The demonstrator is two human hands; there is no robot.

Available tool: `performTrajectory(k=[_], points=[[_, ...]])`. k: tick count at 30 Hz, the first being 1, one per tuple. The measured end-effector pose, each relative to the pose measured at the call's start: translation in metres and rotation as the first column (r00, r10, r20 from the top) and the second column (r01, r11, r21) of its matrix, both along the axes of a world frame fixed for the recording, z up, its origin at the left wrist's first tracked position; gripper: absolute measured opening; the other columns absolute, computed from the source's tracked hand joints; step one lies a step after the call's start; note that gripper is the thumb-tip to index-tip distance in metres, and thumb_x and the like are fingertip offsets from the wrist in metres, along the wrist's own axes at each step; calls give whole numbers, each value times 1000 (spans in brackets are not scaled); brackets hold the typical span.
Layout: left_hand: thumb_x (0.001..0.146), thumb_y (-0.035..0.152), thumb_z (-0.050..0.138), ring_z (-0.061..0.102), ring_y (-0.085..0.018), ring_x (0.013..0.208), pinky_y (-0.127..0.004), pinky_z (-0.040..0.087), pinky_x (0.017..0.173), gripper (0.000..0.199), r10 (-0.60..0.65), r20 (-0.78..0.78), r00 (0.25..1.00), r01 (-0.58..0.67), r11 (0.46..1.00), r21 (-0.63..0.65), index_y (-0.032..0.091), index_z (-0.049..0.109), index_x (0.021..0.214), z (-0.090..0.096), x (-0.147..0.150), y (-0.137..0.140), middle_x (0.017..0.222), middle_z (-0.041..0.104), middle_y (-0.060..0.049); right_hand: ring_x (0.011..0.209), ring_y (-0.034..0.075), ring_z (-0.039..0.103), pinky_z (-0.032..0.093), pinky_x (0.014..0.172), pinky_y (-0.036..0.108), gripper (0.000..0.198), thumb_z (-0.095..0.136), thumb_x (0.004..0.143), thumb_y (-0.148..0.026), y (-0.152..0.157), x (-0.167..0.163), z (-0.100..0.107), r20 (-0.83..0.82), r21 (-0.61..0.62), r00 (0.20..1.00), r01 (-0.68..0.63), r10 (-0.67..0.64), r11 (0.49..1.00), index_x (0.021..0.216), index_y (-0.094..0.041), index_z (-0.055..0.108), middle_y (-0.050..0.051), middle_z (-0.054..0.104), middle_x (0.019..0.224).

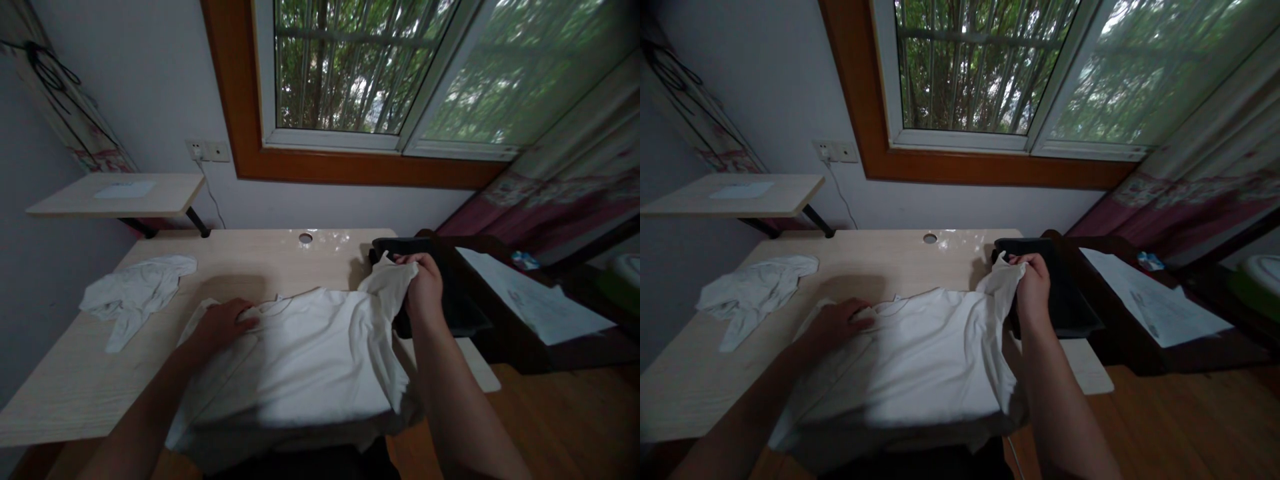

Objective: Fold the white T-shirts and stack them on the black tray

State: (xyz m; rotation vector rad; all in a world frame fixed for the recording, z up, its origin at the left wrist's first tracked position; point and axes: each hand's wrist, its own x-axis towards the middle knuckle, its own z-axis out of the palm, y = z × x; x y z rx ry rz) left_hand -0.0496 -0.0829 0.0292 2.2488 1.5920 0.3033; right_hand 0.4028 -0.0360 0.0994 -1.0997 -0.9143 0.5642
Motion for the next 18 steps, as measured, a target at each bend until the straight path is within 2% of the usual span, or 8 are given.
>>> performTrajectory(k=[3,5,7,10,12,14,16,18], points=[[95,52,56,67,-24,91,-37,49,85,31,-31,48,998,29,999,44,22,66,100,-5,-1,1,100,72,-5,83,20,66,50,84,34,5,54,72,-24,0,0,5,106,16,988,108,-109,994,76,-23,51,-4,59,72],[95,50,56,65,-23,90,-37,49,85,29,-60,119,991,50,995,84,22,63,95,-10,-2,-1,97,69,-5,81,21,66,49,80,33,10,48,78,-22,-5,-3,10,338,-21,918,229,-208,973,85,-23,56,-1,63,76],[96,47,55,63,-23,93,-37,50,87,26,-88,210,974,65,991,117,22,61,96,-14,-4,-3,100,69,-6,79,22,66,46,76,32,23,45,83,-19,-9,-8,15,641,-75,733,356,-228,932,98,-21,63,3,68,81],[97,38,53,64,-22,96,-37,51,88,17,-101,332,938,67,991,114,22,57,94,-15,-5,-9,107,69,-8,77,24,67,44,75,32,31,50,86,-16,-12,-19,20,926,-175,378,424,2,889,110,-17,70,9,73,84],[94,30,53,65,-22,97,-37,52,86,9,-90,382,920,65,995,78,22,54,90,-11,-4,-12,111,70,-9,79,25,68,45,78,33,29,54,87,-15,-10,-29,19,964,-244,201,387,176,889,109,-16,73,12,75,86],[87,22,54,67,-22,97,-36,53,82,2,-82,408,909,73,997,38,22,52,87,-4,-1,-15,114,71,-10,88,26,70,46,85,33,28,55,89,-14,-7,-41,12,950,-314,100,284,297,906,107,-15,76,15,77,94],[82,16,55,67,-22,96,-35,53,79,8,-93,418,904,94,995,18,22,50,83,6,3,-18,115,71,-9,98,25,69,46,92,31,31,54,91,-12,-3,-55,2,912,-411,69,105,405,906,111,-16,76,15,76,104],[79,13,54,67,-22,97,-35,53,80,12,-117,424,898,118,993,23,23,48,79,16,8,-21,114,72,-8,103,22,68,46,94,28,31,53,93,-11,0,-69,-9,849,-515,66,-115,523,850,113,-19,75,12,76,110]])
